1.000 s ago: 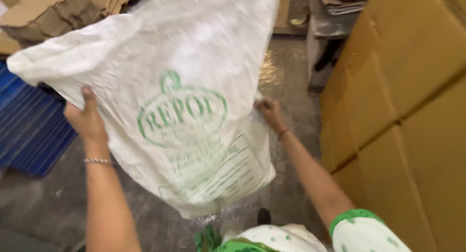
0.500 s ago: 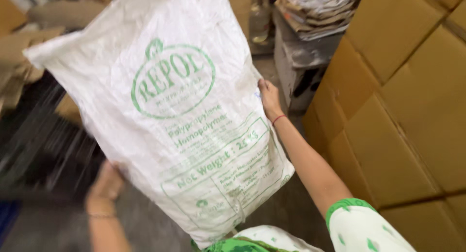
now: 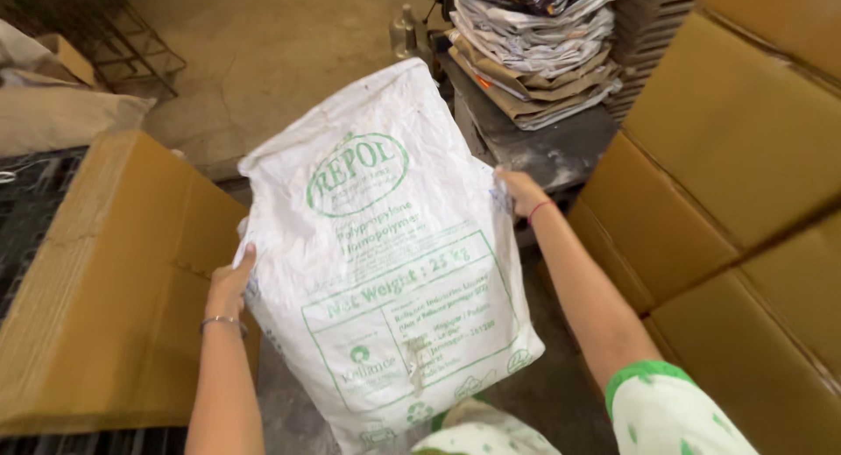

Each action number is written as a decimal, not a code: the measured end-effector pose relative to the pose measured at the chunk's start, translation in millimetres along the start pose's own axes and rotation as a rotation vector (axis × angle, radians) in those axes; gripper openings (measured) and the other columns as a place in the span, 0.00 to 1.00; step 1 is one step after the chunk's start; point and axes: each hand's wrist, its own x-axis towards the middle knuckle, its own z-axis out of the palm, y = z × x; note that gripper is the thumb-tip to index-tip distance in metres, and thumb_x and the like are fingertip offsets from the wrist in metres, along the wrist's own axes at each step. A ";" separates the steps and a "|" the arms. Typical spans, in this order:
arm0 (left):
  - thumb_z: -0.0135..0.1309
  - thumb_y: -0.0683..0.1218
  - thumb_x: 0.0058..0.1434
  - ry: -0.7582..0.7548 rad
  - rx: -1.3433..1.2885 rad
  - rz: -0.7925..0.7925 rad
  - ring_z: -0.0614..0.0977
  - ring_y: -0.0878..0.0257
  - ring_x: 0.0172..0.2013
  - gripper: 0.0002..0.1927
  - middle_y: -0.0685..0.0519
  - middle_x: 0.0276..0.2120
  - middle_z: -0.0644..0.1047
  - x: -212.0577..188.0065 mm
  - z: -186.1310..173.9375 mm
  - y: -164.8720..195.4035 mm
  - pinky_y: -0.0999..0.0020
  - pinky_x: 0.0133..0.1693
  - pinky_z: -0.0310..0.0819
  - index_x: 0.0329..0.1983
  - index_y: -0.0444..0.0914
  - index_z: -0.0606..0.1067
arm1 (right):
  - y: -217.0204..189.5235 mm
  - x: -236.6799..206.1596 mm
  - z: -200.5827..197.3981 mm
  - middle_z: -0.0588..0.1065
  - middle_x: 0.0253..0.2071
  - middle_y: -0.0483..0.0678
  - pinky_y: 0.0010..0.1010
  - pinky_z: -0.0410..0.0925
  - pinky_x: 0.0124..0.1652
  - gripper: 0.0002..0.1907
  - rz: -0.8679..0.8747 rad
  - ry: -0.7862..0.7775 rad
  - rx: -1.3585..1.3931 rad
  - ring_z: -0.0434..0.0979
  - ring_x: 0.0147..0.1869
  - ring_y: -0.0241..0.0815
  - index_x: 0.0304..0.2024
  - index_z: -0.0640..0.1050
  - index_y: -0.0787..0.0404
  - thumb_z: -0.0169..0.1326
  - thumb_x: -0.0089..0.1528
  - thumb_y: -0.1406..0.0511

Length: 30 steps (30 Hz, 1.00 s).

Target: The person wipes white circular LED light fixtures with a cloth, then places each into a clear plastic bag and seals it. The person repeats this process for several units, stacking the packaged items on the table. The person also moves a large white sack at the end.

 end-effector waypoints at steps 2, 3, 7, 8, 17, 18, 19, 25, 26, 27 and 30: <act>0.65 0.66 0.67 -0.003 0.067 -0.045 0.69 0.56 0.26 0.36 0.46 0.28 0.72 36.6 27.8 26.2 0.56 0.27 0.60 0.41 0.24 0.78 | -29.6 40.8 9.4 0.75 0.32 0.46 0.34 0.67 0.32 0.19 0.102 0.017 0.040 0.72 0.32 0.39 0.37 0.78 0.68 0.57 0.65 0.55; 0.65 0.65 0.64 -0.018 -0.021 0.043 0.71 0.61 0.26 0.32 0.50 0.28 0.74 55.7 42.7 49.1 0.61 0.28 0.65 0.38 0.28 0.78 | -43.4 60.6 15.2 0.75 0.32 0.47 0.35 0.67 0.32 0.20 0.097 0.041 0.035 0.73 0.32 0.40 0.37 0.78 0.68 0.58 0.65 0.54; 0.60 0.63 0.68 -0.003 -0.216 0.267 0.69 0.68 0.25 0.27 0.57 0.26 0.75 106.9 102.8 93.9 0.68 0.26 0.65 0.31 0.34 0.76 | -87.1 138.2 18.3 0.73 0.31 0.42 0.34 0.61 0.31 0.14 -0.342 0.233 -0.164 0.64 0.31 0.34 0.41 0.80 0.63 0.60 0.63 0.58; 0.59 0.63 0.71 0.034 -0.210 0.315 0.69 0.66 0.27 0.30 0.54 0.29 0.75 119.0 107.9 107.6 0.65 0.28 0.66 0.35 0.30 0.76 | -95.8 154.0 12.8 0.74 0.32 0.41 0.31 0.64 0.34 0.12 -0.452 0.166 -0.036 0.67 0.33 0.33 0.42 0.78 0.63 0.60 0.64 0.60; 0.54 0.58 0.63 -0.261 -0.291 -0.477 0.71 0.42 0.58 0.31 0.45 0.63 0.69 219.8 167.0 2.7 0.34 0.48 0.71 0.66 0.43 0.66 | 8.5 227.8 -49.3 0.75 0.54 0.46 0.50 0.75 0.50 0.26 0.366 0.120 -0.142 0.76 0.54 0.47 0.62 0.71 0.59 0.55 0.65 0.55; 0.56 0.54 0.63 -0.247 -0.465 -0.519 0.74 0.45 0.56 0.27 0.47 0.59 0.71 238.1 182.0 -19.3 0.40 0.47 0.74 0.63 0.42 0.68 | 35.1 231.8 -49.0 0.77 0.51 0.46 0.47 0.74 0.48 0.23 0.354 0.096 -0.067 0.77 0.53 0.47 0.59 0.74 0.58 0.56 0.64 0.56; 0.57 0.50 0.62 -0.230 -0.607 -0.542 0.76 0.48 0.54 0.23 0.48 0.56 0.74 255.6 195.6 -37.7 0.46 0.46 0.76 0.59 0.41 0.71 | 53.9 244.2 -44.7 0.78 0.48 0.46 0.44 0.73 0.47 0.20 0.322 0.072 0.012 0.78 0.51 0.46 0.56 0.76 0.56 0.57 0.63 0.58; 0.56 0.41 0.62 -0.229 -0.840 -0.399 0.83 0.57 0.42 0.15 0.49 0.45 0.80 377.4 239.4 -15.8 0.65 0.39 0.84 0.52 0.36 0.76 | 52.8 330.3 1.7 0.71 0.32 0.48 0.36 0.72 0.34 0.10 0.003 0.427 0.228 0.73 0.37 0.44 0.33 0.70 0.62 0.61 0.59 0.71; 0.56 0.42 0.61 -0.224 -0.806 -0.358 0.82 0.59 0.41 0.15 0.51 0.44 0.80 400.7 249.5 14.0 0.68 0.36 0.82 0.52 0.39 0.76 | 29.6 347.6 2.6 0.68 0.30 0.49 0.36 0.65 0.29 0.11 -0.066 0.453 0.115 0.68 0.34 0.46 0.34 0.69 0.63 0.61 0.61 0.71; 0.56 0.43 0.61 -0.210 -0.764 -0.326 0.82 0.60 0.41 0.16 0.54 0.44 0.81 419.4 255.6 46.5 0.71 0.33 0.79 0.53 0.42 0.76 | 7.2 353.6 5.6 0.65 0.29 0.50 0.36 0.58 0.25 0.13 -0.116 0.481 -0.001 0.63 0.30 0.47 0.34 0.68 0.63 0.62 0.64 0.70; 0.58 0.42 0.64 -0.436 -0.810 -0.018 0.80 0.63 0.43 0.19 0.55 0.48 0.79 470.3 294.0 173.3 0.75 0.32 0.74 0.59 0.42 0.76 | -103.5 369.5 0.5 0.67 0.34 0.40 0.26 0.69 0.34 0.13 -0.582 0.290 0.326 0.69 0.33 0.34 0.38 0.66 0.57 0.55 0.63 0.76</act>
